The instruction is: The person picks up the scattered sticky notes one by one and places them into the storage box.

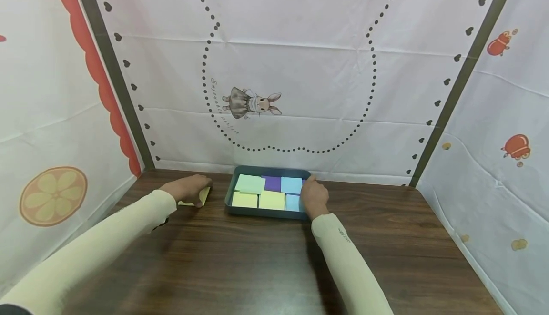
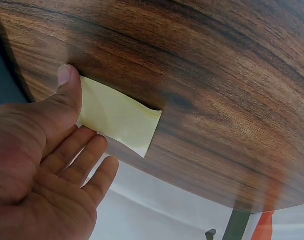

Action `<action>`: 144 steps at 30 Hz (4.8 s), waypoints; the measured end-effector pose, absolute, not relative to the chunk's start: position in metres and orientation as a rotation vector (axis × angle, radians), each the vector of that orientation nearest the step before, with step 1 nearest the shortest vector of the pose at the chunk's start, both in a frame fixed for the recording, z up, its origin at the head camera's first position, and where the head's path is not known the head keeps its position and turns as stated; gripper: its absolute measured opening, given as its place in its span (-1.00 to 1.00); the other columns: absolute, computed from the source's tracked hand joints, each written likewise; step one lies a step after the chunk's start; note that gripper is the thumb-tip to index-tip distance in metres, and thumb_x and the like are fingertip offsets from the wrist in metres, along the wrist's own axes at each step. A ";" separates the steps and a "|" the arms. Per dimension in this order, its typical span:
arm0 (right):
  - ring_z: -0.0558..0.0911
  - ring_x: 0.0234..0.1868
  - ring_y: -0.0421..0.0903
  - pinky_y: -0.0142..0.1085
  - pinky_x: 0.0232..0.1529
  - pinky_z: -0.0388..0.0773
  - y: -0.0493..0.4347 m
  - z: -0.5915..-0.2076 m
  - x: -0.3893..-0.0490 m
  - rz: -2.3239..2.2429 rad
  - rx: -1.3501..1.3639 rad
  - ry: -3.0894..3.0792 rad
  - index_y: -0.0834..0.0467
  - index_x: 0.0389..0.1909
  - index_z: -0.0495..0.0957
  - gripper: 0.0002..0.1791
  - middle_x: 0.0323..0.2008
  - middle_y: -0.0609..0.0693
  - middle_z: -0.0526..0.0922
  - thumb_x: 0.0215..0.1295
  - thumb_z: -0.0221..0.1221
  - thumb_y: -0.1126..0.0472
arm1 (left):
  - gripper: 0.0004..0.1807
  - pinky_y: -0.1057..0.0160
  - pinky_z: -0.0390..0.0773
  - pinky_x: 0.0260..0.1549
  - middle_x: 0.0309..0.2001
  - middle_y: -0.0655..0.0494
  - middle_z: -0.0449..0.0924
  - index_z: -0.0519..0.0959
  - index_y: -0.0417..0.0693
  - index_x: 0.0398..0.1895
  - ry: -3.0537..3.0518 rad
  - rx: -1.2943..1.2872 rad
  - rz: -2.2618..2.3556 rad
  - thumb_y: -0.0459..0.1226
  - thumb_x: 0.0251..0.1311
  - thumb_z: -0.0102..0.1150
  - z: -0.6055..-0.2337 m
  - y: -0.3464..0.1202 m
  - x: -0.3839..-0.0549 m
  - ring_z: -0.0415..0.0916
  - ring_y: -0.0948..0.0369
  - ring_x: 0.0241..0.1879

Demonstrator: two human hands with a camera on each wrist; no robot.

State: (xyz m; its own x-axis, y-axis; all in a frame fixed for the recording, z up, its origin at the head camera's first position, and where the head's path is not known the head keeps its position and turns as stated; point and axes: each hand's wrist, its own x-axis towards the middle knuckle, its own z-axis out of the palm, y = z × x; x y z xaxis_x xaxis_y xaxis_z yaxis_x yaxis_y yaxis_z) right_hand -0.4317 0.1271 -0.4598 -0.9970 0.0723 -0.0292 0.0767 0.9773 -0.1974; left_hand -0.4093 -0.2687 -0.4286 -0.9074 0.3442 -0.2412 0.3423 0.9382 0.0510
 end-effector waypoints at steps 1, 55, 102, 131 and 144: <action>0.71 -0.35 0.06 -0.08 -0.29 0.75 0.127 -0.460 -0.433 -0.309 0.119 3.101 0.36 0.19 0.44 -0.47 -0.35 0.20 0.69 0.90 -0.22 -0.06 | -0.31 -0.14 0.69 0.27 0.13 -0.08 0.71 0.61 -0.16 0.31 2.854 0.513 0.014 -0.27 0.14 0.76 -0.437 -0.273 -0.417 0.65 0.02 0.12; 0.74 -0.35 0.10 -0.06 -0.32 0.74 0.129 -0.464 -0.437 -0.374 0.107 3.105 0.37 0.16 0.44 -0.47 -0.34 0.25 0.71 0.89 -0.21 -0.07 | -0.88 0.08 0.69 -0.24 -0.24 0.08 0.76 0.77 -0.13 -0.13 2.973 0.721 0.416 -0.45 0.34 0.49 -0.458 -0.307 -0.475 0.63 0.18 -0.28; 0.73 -0.40 0.09 -0.05 -0.34 0.76 0.129 -0.467 -0.438 -0.339 0.091 3.140 0.38 0.15 0.45 -0.49 -0.38 0.23 0.70 0.89 -0.18 -0.03 | -0.84 0.20 0.61 -0.39 -0.33 -0.07 0.77 0.79 -0.27 -0.27 2.936 0.764 0.491 -0.61 0.30 0.31 -0.373 -0.251 -0.427 0.50 0.17 -0.45; 0.70 -0.37 0.06 -0.14 -0.34 0.70 0.126 -0.461 -0.435 -0.287 0.116 3.099 0.40 0.27 0.40 -0.50 -0.40 0.17 0.66 0.89 -0.18 -0.01 | -0.79 0.06 0.72 -0.04 -0.12 -0.11 0.85 0.83 -0.27 -0.03 2.980 0.785 0.554 -0.57 0.40 0.30 -0.341 -0.212 -0.443 0.64 0.07 -0.20; 0.68 -0.42 0.04 -0.19 -0.43 0.61 0.123 -0.460 -0.431 -0.319 0.129 3.104 0.35 0.20 0.43 -0.52 -0.43 0.16 0.63 0.90 -0.17 -0.04 | -0.75 0.03 0.76 0.04 -0.01 -0.17 0.84 0.81 -0.30 0.01 2.965 0.813 0.543 -0.59 0.38 0.28 -0.334 -0.183 -0.436 0.72 0.01 -0.08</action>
State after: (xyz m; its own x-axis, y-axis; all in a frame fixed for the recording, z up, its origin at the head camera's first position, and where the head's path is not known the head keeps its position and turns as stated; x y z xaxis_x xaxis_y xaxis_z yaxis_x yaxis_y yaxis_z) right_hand -0.4305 0.1233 -0.4599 -0.9964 0.0800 -0.0270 0.0838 0.9757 -0.2023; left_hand -0.4360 -0.1827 -0.3337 -0.8643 0.4978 0.0718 0.4909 0.8040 0.3356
